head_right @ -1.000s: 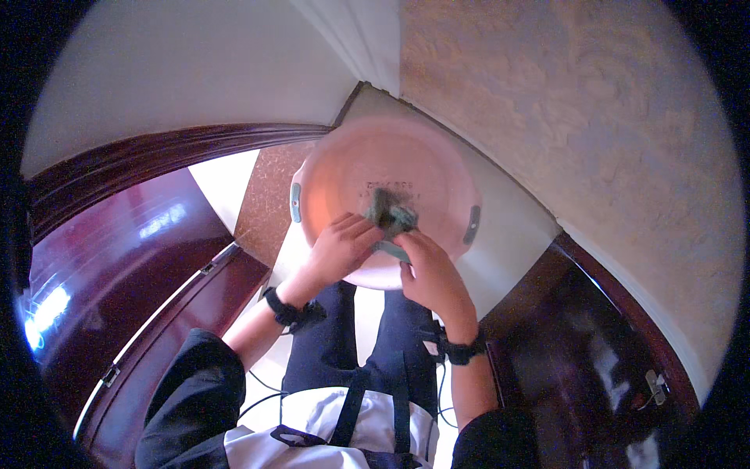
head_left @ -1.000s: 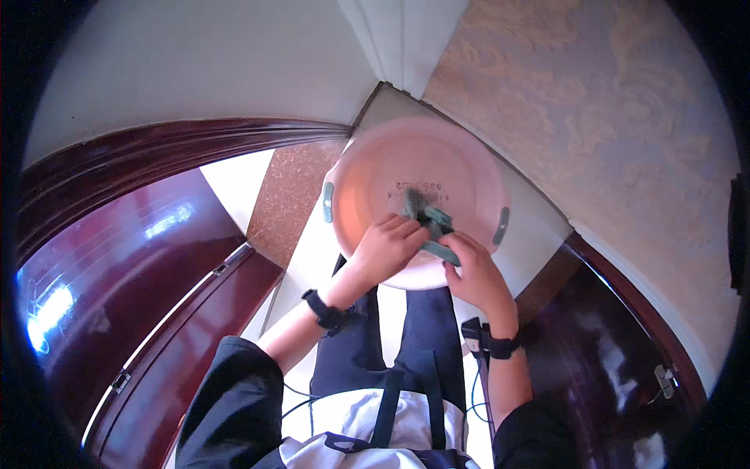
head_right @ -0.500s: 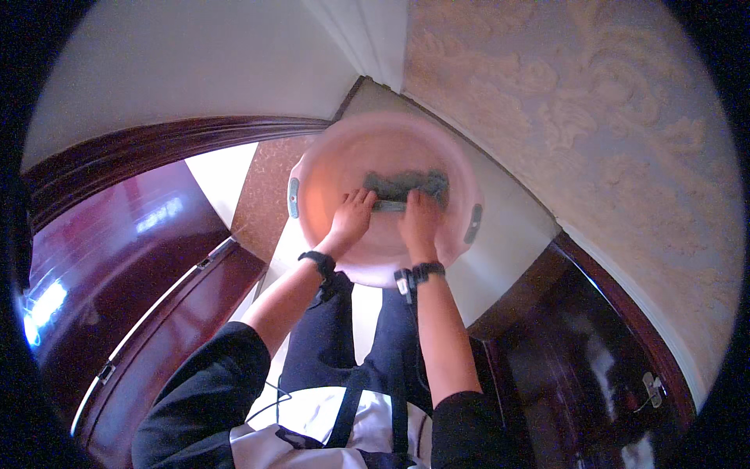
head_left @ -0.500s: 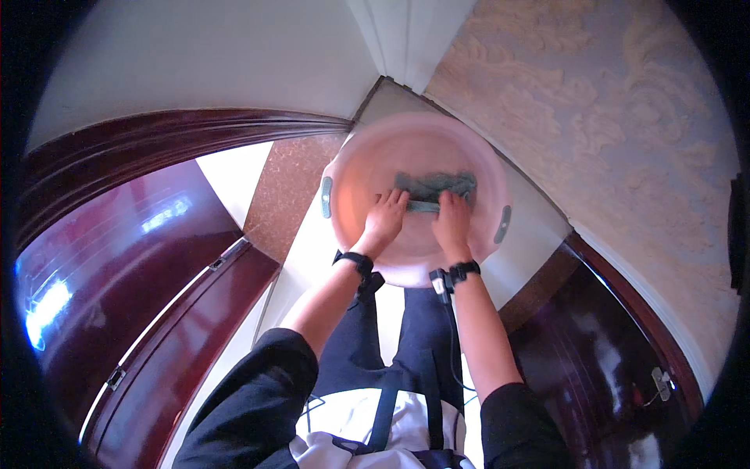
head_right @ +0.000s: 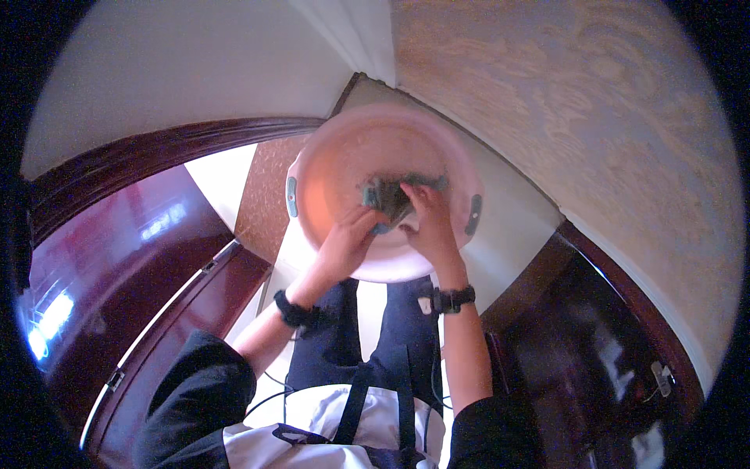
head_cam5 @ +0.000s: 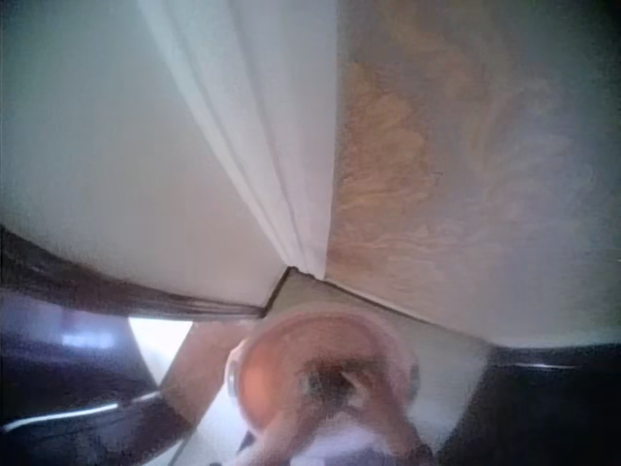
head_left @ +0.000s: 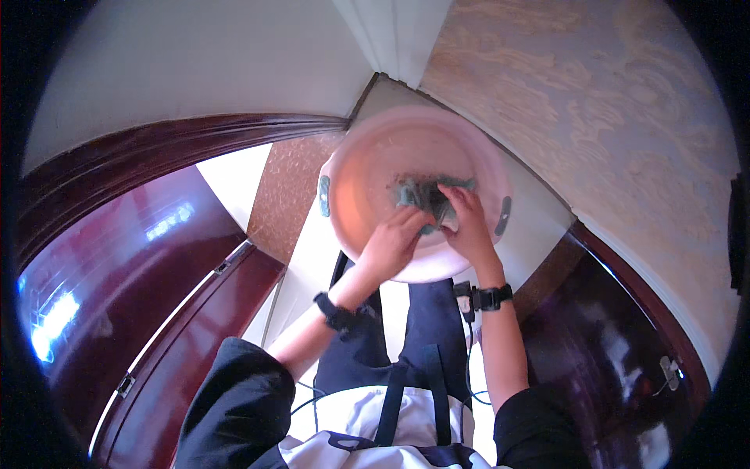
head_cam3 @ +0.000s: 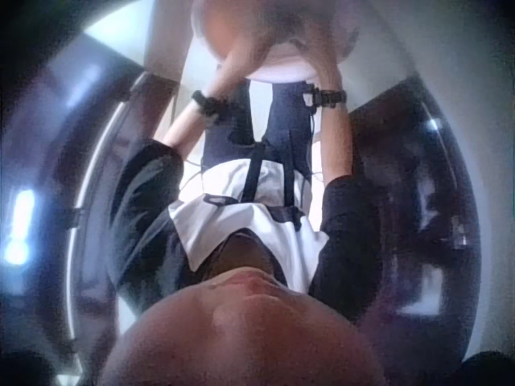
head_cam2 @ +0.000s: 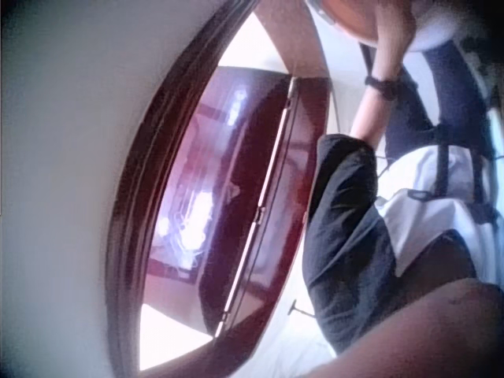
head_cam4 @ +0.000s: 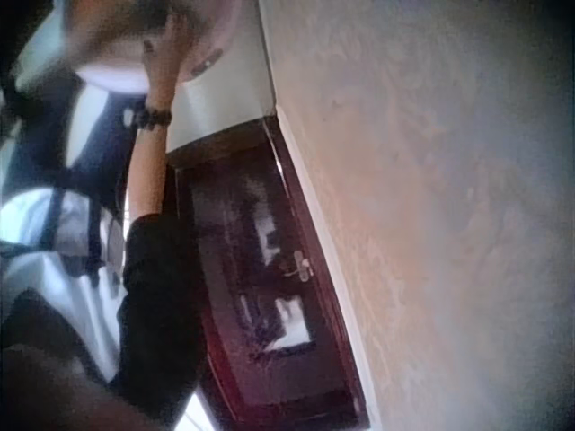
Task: The person washes a cloth in a basin, dumps the water into a toilet, refills the basin with water, and then uses the damp cloth to wipe a blue floor scale and the floor.
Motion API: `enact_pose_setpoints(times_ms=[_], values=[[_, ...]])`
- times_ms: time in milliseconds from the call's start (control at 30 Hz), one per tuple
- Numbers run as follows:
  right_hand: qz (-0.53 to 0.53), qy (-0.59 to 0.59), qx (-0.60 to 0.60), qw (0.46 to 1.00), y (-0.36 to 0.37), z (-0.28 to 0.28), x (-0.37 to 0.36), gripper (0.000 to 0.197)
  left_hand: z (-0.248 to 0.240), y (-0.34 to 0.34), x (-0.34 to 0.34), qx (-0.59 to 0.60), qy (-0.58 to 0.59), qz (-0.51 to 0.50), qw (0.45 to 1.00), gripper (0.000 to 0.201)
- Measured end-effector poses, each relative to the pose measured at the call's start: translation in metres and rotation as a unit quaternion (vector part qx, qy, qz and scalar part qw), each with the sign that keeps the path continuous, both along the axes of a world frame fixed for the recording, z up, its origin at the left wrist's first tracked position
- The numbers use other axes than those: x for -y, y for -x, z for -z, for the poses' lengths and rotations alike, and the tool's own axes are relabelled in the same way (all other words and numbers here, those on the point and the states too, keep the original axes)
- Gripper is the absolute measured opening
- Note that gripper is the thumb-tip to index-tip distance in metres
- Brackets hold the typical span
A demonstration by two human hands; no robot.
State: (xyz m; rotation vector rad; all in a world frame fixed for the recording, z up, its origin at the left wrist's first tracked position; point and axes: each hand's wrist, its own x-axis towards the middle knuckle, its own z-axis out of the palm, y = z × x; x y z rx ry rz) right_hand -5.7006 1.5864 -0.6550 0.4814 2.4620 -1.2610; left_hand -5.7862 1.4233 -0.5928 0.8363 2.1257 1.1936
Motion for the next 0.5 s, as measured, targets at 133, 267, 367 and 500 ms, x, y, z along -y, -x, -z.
enact_pose_setpoints(times_ms=[133,267,367,500], values=[[0.002,-0.036,-0.090,0.995,0.000,-0.014,0.023,0.080,-0.053,-0.006,-0.007,0.023,-0.046,-0.009,0.999,0.025],[0.063,-0.014,-0.174,0.983,0.000,0.002,0.043,0.064,-0.071,-0.011,0.008,0.069,-0.091,-0.020,0.993,0.023],[0.198,0.092,-0.171,0.961,-0.001,0.003,0.046,0.038,-0.077,-0.009,0.023,0.249,-0.176,-0.245,0.920,0.014],[0.255,0.207,-0.085,0.941,0.009,-0.024,0.041,0.035,-0.039,0.006,0.047,0.403,-0.269,-0.496,0.720,0.015]])
